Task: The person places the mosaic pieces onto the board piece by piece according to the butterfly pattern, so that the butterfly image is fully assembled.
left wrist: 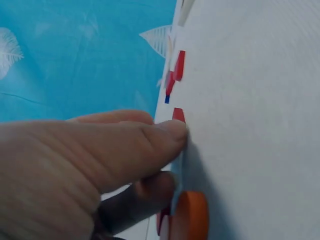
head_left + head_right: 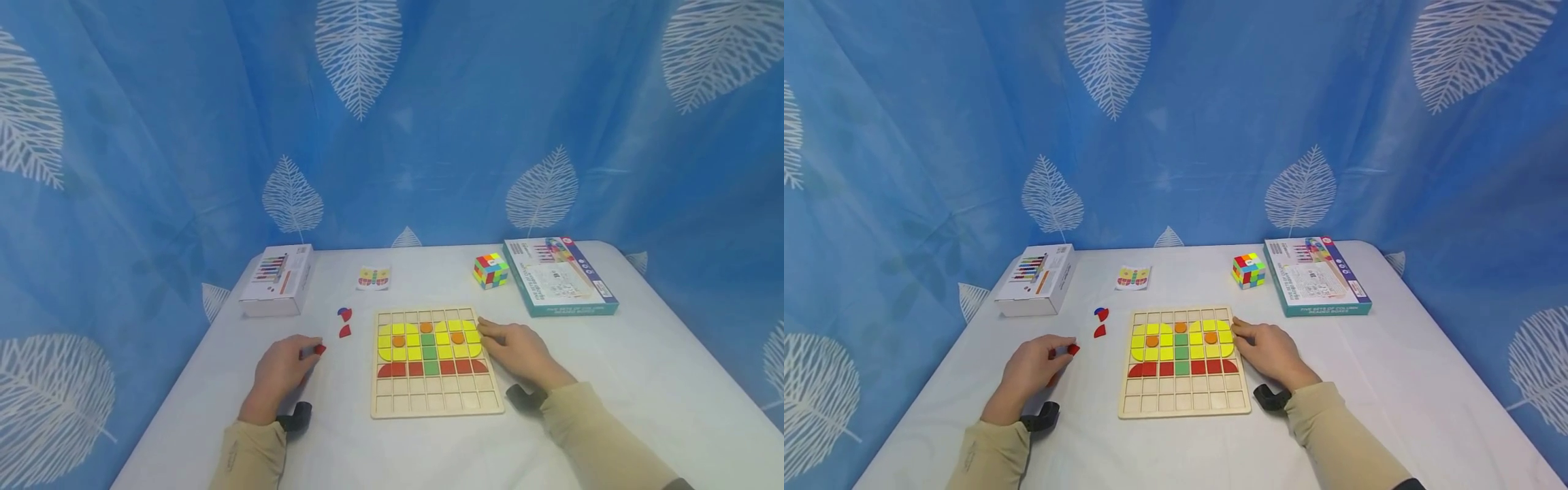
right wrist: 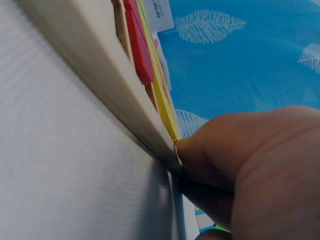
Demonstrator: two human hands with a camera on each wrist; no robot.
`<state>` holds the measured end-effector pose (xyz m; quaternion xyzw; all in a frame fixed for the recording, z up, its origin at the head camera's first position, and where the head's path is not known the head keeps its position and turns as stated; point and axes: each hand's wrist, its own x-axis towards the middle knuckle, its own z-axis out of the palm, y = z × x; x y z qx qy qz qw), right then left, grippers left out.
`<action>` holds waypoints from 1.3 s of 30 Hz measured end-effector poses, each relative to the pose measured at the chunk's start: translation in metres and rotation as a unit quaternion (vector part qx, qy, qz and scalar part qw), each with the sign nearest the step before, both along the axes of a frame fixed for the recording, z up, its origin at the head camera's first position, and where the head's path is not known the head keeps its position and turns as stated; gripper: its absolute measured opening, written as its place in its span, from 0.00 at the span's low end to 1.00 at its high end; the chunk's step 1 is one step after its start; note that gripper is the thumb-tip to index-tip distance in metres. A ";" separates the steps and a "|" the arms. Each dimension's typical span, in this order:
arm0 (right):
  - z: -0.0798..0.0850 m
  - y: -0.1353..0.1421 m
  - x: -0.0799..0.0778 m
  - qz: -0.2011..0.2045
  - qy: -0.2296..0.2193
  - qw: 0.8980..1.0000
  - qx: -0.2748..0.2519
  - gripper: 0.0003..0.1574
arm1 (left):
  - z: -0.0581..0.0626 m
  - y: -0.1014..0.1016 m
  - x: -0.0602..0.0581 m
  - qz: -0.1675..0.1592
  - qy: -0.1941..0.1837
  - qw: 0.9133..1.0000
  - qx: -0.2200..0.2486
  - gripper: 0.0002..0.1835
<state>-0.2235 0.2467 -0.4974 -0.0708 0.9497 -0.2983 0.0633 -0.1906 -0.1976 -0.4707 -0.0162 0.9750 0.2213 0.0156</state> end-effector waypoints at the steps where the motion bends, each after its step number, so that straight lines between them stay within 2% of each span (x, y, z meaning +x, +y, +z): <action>1: 0.000 0.000 0.000 0.000 0.001 1.000 0.000 0.33 | 0.000 0.000 -0.001 0.000 0.003 1.000 0.000 0.23; 8: 0.000 0.001 0.001 0.004 0.010 1.000 -0.004 0.33 | -0.005 -0.001 -0.006 -0.002 0.011 1.000 0.010 0.23; 13: 0.000 0.000 0.001 0.001 0.005 1.000 -0.005 0.33 | -0.010 0.000 -0.008 -0.006 0.018 1.000 0.014 0.19; 22: 0.000 -0.001 0.000 0.000 0.007 1.000 0.001 0.33 | -0.009 0.013 -0.002 -0.033 0.046 0.998 0.002 0.14; 26: 0.001 -0.001 0.001 -0.003 0.000 1.000 -0.006 0.34 | -0.006 0.025 0.002 -0.036 0.055 0.998 0.018 0.13; 28: 0.001 -0.001 0.001 -0.003 -0.002 1.000 -0.008 0.34 | -0.004 0.031 0.006 -0.058 0.061 0.995 0.044 0.13; 30: 0.001 0.000 0.002 -0.003 -0.006 1.000 -0.010 0.34 | -0.002 0.038 0.011 -0.100 0.061 0.990 0.080 0.13; 32: 0.001 0.000 0.002 -0.001 -0.003 1.000 -0.008 0.34 | 0.000 0.044 0.015 -0.160 0.052 0.979 0.115 0.14; 35: 0.000 0.000 0.002 0.002 -0.001 1.000 -0.008 0.34 | -0.001 0.050 0.019 -0.238 0.032 0.958 0.154 0.14; 37: 0.000 0.001 0.002 0.002 0.002 1.000 -0.006 0.34 | -0.003 0.055 0.021 -0.275 0.020 0.947 0.164 0.13; 39: 0.000 0.001 0.001 0.000 0.002 1.000 -0.007 0.34 | -0.004 0.059 0.022 -0.296 0.014 0.941 0.164 0.12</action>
